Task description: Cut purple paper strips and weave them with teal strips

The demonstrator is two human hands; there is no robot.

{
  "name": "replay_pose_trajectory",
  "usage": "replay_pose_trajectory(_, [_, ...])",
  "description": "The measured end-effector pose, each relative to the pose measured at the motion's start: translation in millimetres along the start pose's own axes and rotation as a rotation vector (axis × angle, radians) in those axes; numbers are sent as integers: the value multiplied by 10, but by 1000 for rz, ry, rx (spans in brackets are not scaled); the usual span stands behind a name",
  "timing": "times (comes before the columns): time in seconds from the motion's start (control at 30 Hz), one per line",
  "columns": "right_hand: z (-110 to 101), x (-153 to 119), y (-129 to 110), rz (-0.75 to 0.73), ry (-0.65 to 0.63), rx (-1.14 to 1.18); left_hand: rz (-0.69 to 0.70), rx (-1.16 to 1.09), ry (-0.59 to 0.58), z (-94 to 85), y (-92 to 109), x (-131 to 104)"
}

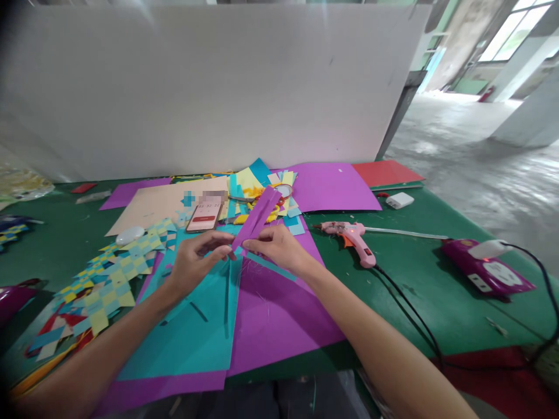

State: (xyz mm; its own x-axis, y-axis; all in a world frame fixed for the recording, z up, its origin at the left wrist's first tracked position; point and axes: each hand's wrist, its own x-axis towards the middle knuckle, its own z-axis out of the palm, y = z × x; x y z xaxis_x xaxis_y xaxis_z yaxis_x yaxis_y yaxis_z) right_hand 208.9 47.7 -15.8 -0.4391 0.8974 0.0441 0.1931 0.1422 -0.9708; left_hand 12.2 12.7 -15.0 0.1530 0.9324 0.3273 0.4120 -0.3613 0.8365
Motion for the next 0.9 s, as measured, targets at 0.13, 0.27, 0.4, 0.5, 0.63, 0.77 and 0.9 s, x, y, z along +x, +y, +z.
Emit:
replay_pose_trajectory(0.13, [11,-2,-7,-11,-15,-56,-29,51,-104,9,8,14])
replay_pose_trajectory(0.27, [22,-2,1,-25,-11,-102,-22,73,-98,29,24,2])
replay_pose_trajectory(0.4, [32,1,16,-49,11,-92,-41,36,-72,43,37,-5])
replay_pose_trajectory(0.5, [39,3,30,-52,21,-81,-50,-8,-82,41,39,-2])
replay_pose_trajectory(0.63, [45,1,32,-66,23,-83,-65,-51,-119,23,52,3])
replay_pose_trajectory(0.77, [52,-6,23,-84,34,-120,-75,-51,-153,7,64,5])
replay_pose_trajectory(0.9, [63,-6,39,-82,62,-134,-90,-53,-161,11,41,5])
